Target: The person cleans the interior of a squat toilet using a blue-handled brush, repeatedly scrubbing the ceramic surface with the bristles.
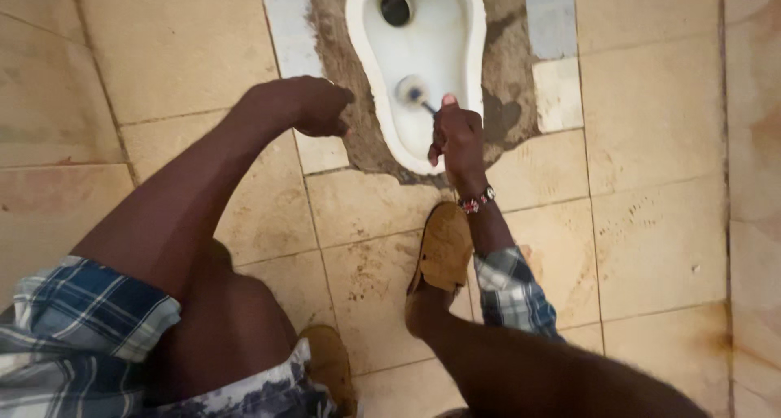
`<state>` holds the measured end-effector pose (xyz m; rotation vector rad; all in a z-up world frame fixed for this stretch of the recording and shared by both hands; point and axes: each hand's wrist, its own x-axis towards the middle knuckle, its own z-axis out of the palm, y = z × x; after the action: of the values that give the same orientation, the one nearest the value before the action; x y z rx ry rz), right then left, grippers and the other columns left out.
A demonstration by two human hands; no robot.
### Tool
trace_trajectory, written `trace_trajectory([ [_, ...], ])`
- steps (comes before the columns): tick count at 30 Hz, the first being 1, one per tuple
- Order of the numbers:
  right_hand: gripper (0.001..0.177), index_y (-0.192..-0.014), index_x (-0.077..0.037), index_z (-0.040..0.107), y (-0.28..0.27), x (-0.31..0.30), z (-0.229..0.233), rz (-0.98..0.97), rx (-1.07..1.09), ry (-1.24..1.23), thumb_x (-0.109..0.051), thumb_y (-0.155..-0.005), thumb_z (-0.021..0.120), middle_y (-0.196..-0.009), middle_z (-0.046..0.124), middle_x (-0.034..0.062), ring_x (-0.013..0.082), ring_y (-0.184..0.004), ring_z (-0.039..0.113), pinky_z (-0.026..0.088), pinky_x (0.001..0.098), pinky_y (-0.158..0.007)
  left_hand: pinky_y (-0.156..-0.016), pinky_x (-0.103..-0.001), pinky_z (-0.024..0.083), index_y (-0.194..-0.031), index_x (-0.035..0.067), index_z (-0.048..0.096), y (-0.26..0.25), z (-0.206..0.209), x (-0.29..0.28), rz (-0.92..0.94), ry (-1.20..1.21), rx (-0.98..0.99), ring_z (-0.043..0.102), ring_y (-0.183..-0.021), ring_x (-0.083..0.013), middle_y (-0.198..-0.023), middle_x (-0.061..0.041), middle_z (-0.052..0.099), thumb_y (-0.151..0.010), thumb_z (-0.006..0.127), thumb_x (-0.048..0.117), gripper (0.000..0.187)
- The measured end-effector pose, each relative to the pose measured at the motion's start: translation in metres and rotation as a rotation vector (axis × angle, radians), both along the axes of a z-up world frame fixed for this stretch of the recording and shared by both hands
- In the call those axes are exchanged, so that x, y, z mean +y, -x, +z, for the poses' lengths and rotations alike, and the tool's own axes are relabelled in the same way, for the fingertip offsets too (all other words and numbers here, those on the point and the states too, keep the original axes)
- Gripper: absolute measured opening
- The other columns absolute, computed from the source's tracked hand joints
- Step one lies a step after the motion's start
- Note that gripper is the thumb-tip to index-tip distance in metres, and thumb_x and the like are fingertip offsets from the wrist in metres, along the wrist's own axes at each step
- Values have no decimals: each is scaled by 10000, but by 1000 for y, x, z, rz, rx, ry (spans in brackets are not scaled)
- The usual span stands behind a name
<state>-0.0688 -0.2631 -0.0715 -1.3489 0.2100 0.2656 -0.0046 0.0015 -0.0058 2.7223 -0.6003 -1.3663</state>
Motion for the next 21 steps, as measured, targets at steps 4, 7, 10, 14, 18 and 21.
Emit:
trace_trajectory([
  [4,497,-627,-133,505,-40,-14,-4,34,-88,147,-335,-1078,557,-506,402,-24,100,-391,375,311,290,-375,-1135,-492,435,-1534,109,437,-3,-8,3,-91,31,-40,506,-1391,-361,-1522,-149,521,-962,670,454,707],
  [7,460,-648,-140,446,-44,-32,17,53,105,-179,-248,-1075,576,-540,356,-33,87,-407,306,257,290,-374,-1136,-508,452,-1566,149,413,-2,-1,1,-15,-16,11,503,-1408,-361,-1537,-125,527,-976,641,451,700],
  [10,474,-617,-135,407,-22,-30,24,87,153,-266,-218,-1052,574,-513,323,-34,87,-388,271,227,285,-351,-1153,-513,412,-1575,145,376,0,7,8,4,32,-32,455,-1428,-358,-1564,-125,470,-965,648,479,746],
  [14,435,-653,-123,447,-24,-17,6,-32,57,-80,-212,-1047,609,-549,366,-28,105,-423,299,253,297,-379,-1160,-529,416,-1588,174,376,2,11,10,38,-22,20,466,-1437,-351,-1576,-104,476,-987,611,481,715],
  [18,461,-634,-145,414,-28,-27,21,-19,136,-137,-212,-1034,634,-542,346,-51,86,-419,312,270,290,-370,-1154,-539,426,-1586,175,384,2,12,8,33,-31,15,465,-1444,-347,-1568,-97,492,-989,602,490,710],
  [21,427,-629,-105,501,-2,-20,27,85,123,76,-225,-1013,642,-501,403,-33,101,-363,350,262,288,-338,-1155,-523,420,-1581,145,383,0,5,10,1,1,4,463,-1433,-355,-1561,-117,489,-979,624,507,743],
])
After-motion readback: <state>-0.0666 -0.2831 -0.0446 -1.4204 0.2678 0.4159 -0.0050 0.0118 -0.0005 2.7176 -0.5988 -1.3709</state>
